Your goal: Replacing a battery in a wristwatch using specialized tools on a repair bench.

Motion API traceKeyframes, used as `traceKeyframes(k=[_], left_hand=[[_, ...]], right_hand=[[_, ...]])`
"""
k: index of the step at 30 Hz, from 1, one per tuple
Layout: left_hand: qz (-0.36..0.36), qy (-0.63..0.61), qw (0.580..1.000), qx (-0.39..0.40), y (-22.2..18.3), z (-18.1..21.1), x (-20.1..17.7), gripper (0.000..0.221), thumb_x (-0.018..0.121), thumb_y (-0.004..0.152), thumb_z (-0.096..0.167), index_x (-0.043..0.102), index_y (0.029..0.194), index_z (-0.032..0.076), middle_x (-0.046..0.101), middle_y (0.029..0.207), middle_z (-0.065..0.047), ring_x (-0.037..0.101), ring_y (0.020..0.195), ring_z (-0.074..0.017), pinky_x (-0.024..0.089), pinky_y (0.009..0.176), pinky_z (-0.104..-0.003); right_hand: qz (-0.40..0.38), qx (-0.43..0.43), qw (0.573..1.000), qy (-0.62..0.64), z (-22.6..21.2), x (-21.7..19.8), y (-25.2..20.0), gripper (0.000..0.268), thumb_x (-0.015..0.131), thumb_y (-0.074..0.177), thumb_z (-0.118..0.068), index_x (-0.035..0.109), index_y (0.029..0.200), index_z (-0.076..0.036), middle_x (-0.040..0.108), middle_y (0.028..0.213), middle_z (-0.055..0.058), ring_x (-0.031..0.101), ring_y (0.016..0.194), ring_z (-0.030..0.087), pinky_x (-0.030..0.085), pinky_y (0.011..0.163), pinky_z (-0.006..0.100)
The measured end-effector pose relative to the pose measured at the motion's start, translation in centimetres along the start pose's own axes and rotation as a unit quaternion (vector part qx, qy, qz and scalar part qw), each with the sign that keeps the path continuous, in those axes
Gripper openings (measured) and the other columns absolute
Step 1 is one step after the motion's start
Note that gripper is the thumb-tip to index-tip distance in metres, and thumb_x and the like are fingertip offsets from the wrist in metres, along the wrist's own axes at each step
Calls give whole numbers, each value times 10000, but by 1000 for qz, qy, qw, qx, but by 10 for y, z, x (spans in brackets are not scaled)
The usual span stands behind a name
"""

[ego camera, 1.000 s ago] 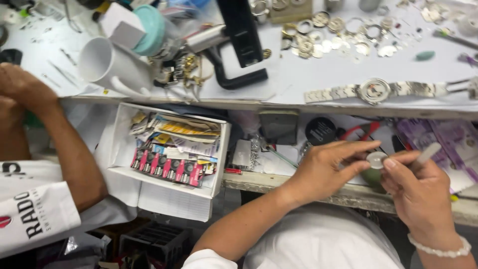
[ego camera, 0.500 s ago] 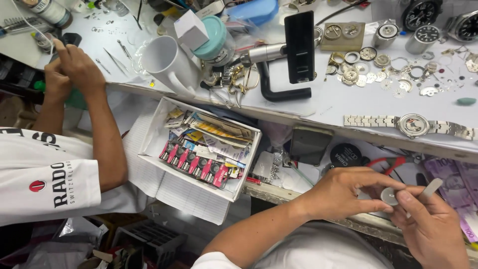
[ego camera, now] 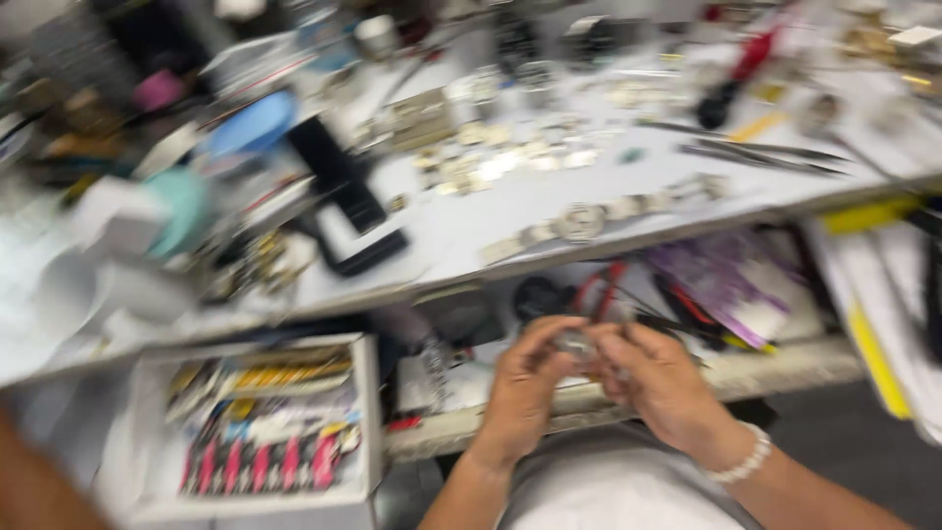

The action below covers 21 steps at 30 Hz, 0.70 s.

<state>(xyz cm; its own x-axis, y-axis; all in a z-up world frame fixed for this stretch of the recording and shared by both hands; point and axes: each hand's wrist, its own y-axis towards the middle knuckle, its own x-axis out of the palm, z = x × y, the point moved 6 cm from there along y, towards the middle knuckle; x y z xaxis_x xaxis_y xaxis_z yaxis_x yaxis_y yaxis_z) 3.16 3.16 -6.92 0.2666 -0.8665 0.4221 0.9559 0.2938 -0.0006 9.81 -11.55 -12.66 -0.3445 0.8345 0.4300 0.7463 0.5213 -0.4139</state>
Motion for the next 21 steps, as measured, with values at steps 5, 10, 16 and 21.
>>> traceKeyframes(k=[5, 10, 16, 21], left_hand=[[80, -135, 983, -100, -9, -8, -17, 511, 747, 894, 190, 607, 1320, -55, 664, 1292, -216, 682, 1075, -322, 599, 849, -395], [113, -145, 979, -94, -21, -15, -36, 456, 715, 903, 62, 602, 1338, -10, 687, 1283, -295, 728, 952, -362, 626, 736, -399], [141, -134, 969, -150, -20, -21, -32, 501, 677, 910, 153, 613, 1358, -61, 667, 1321, -268, 683, 823, -278, 569, 600, -314], [118, -160, 972, -128, -26, -30, -35, 401, 617, 986, 206, 603, 1329, -2, 671, 1275, -297, 678, 824, -254, 599, 726, -349]], right_hand=[[-2, -114, 977, -183, -91, 4, -35, 455, 512, 1004, -207, 667, 1399, -42, 680, 1058, 70, 594, 803, 136, 494, 657, 273], [143, -282, 879, -357, -198, -40, -59, 369, 523, 1011, 2, 631, 1358, -60, 696, 1304, 119, 714, 1104, 196, 612, 977, 267], [292, -433, 644, -559, -266, -108, -80, 210, 769, 1094, 175, 758, 1303, 170, 655, 1210, 278, 621, 911, 247, 544, 799, 300], [275, -455, 586, -612, -252, -100, -93, 142, 798, 1052, 182, 806, 1190, 153, 762, 1117, 251, 706, 1052, 327, 575, 885, 379]])
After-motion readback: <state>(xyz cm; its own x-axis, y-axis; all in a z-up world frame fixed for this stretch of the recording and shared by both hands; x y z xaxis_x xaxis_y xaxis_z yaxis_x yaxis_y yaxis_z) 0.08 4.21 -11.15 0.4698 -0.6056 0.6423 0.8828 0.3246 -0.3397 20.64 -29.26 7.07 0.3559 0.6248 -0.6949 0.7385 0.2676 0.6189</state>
